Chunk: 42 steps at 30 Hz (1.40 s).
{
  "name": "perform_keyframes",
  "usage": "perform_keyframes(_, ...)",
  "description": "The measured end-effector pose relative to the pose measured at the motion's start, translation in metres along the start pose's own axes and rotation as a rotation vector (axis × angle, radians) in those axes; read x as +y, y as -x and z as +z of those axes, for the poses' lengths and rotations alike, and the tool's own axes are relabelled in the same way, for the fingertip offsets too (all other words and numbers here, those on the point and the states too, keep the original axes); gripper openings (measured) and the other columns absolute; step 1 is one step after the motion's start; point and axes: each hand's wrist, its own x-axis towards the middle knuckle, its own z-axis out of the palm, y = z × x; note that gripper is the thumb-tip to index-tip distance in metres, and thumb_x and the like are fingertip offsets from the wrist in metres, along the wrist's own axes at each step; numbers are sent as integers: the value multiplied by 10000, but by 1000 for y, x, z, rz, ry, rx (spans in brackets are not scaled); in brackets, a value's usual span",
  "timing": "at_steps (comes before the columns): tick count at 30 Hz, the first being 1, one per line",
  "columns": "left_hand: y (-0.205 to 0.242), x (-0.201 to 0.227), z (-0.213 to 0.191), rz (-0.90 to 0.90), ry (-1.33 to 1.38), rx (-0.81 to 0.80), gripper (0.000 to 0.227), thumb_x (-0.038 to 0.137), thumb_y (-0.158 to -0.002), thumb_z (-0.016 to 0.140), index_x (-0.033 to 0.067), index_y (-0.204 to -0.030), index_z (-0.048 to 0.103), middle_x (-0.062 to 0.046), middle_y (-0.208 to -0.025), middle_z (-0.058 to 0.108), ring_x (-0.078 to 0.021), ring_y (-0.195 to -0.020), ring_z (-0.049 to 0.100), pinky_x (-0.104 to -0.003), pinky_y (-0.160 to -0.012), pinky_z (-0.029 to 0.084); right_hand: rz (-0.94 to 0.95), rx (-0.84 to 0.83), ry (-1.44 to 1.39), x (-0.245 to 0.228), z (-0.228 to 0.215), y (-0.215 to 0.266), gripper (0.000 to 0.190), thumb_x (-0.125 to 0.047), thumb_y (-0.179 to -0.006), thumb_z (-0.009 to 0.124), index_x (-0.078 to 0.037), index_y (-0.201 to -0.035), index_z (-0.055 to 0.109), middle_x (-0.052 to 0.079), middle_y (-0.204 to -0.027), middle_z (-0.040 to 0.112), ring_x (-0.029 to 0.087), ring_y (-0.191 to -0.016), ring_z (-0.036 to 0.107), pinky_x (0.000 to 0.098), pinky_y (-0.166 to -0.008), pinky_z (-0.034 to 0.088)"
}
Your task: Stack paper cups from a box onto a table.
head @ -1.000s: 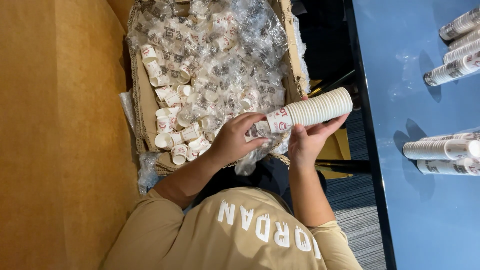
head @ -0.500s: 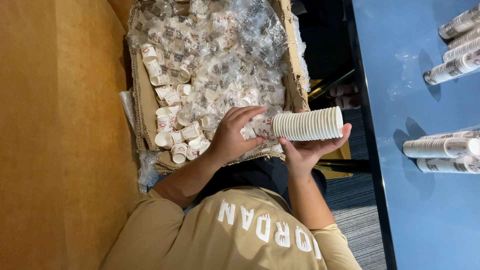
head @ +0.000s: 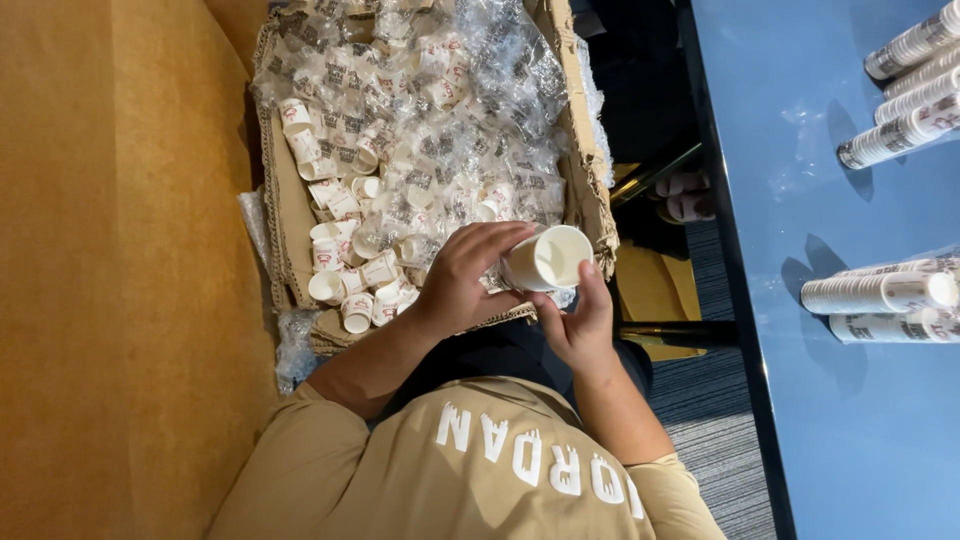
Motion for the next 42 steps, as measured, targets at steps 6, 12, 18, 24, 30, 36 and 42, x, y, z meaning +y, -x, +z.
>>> perform_keyframes(6, -11, 11, -11, -50, 63, 91, 758, 213, -768, 925, 74, -1422, 567, -131, -1377, 653, -323, -1276, 645, -430, -1095, 522, -23, -114, 192, -41, -10, -46, 603, -297, -962, 657, -114, -1506, 473, 237, -1367, 595, 428, -1262, 594, 510, -1100, 463)
perform_keyframes(12, -17, 16, -20, -58, 25, 94, 730, 137, -749, 875, 73, -1415, 583, -126, -1368, 652, -317, -1270, 638, -425, -1091, 522, -20, -220, 287, -52, -5, -56, 594, -200, -862, 799, -79, -1402, 583, 212, -1309, 597, 419, -1181, 597, 491, -1020, 483)
perform_keyframes(18, -18, 16, -26, -18, 65, 64, 659, 306, -879, 769, 34, -1435, 545, -164, -1409, 613, -332, -1318, 609, -449, -1129, 498, 42, -131, 396, -49, -4, -58, 528, 61, -810, 794, -166, -1280, 715, 63, -1019, 670, 256, -894, 636, 366, -776, 509)
perform_keyframes(24, -11, -3, -14, -110, -93, 32, 611, 375, -966, 711, 23, -1439, 549, -172, -1425, 615, -353, -1326, 586, -465, -1131, 453, -19, -77, 420, -36, 4, -72, 351, 44, -848, 798, -68, -1172, 719, 80, -1034, 692, 273, -929, 649, 377, -804, 510)
perform_keyframes(30, -4, -9, -18, -70, -34, 57, 430, 306, -1099, 493, 69, -1446, 583, -136, -1472, 635, -303, -1384, 605, -454, -1188, 459, -108, -29, 432, -32, 7, -70, 232, 37, -840, 811, -51, -1031, 713, 76, -992, 690, 273, -900, 648, 378, -793, 501)
perform_keyframes(36, 0, -13, -17, -30, 4, 306, 424, 367, -1116, 464, 46, -1367, 580, -152, -1387, 644, -309, -1336, 608, -443, -1162, 483, -116, -12, 414, -26, 3, -63, 207, 29, -824, 809, -46, -990, 710, 68, -966, 690, 271, -935, 629, 409, -831, 500)
perform_keyframes(42, 7, -15, -14, -40, 44, 336, 423, 408, -1124, 507, 40, -1329, 540, -167, -1352, 628, -313, -1307, 604, -443, -1146, 489, -309, 55, 493, -11, 12, -66, 192, 12, -804, 820, -64, -914, 682, 80, -929, 697, 299, -900, 625, 454, -825, 472)
